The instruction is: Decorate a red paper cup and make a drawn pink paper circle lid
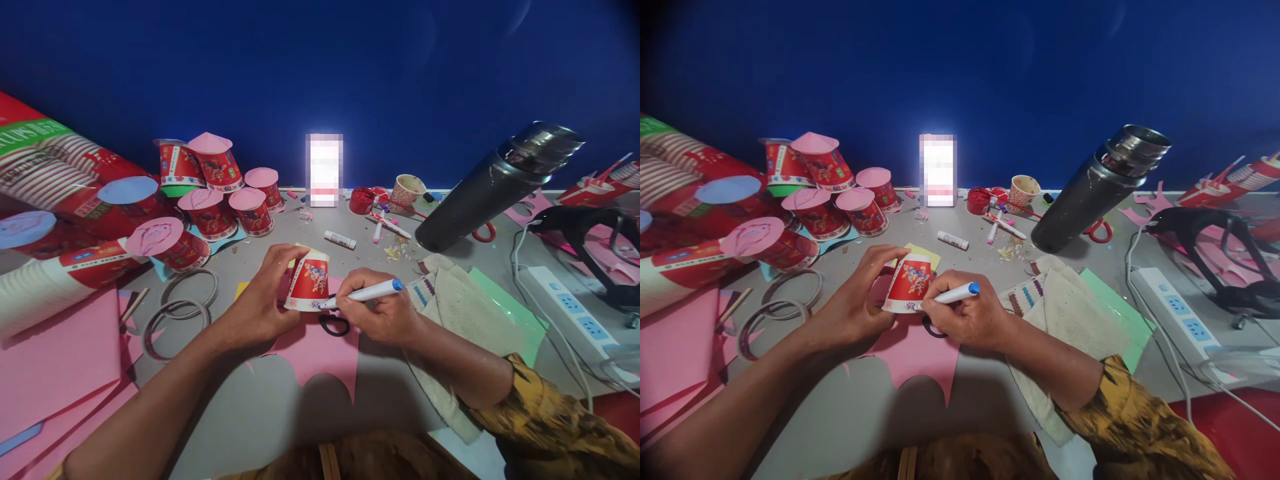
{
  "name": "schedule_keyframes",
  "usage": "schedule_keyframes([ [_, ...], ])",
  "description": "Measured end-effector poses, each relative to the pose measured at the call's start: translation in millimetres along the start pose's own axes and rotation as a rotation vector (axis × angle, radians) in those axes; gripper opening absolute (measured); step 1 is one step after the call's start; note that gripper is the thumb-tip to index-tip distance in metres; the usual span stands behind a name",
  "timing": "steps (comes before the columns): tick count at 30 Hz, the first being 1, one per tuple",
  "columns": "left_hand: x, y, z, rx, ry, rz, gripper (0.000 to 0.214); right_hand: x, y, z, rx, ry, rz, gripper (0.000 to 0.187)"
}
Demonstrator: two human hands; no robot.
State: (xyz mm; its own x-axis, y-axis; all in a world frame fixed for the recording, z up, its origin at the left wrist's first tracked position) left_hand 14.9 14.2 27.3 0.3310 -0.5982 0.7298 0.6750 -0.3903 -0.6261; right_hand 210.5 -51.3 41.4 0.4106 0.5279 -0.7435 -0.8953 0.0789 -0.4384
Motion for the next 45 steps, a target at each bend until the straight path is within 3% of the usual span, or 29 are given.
schedule_keyframes([
  [9,2.2,0.0,-0.1,-0.005,0.001,-0.013,0.081,0.0,0.9,0.4,-0.020,-0.008,0.012,0.013],
  [17,2.9,-1.0,2.0,-0.013,0.002,-0.031,0.078,-0.5,-2.5,0.7,0.041,-0.026,-0.008,0.012],
  [45,0.1,1.2,0.8,-0.025,-0.007,-0.032,0.082,0.8,0.1,-0.9,0.001,-0.005,0.017,0.013],
])
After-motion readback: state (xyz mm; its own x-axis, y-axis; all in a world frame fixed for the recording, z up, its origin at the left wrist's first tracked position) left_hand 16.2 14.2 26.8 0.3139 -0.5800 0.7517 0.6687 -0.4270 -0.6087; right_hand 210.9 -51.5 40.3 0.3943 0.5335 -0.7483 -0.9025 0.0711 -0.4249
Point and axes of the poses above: each hand's wrist, its own z-axis towards the middle knuckle, its own y-axis out of the palm, x = y × z, the point moved 4 cm from there along z, towards the middle knuckle, and after that the axes turned 2 degrees about -z, right-handed, at the moved point
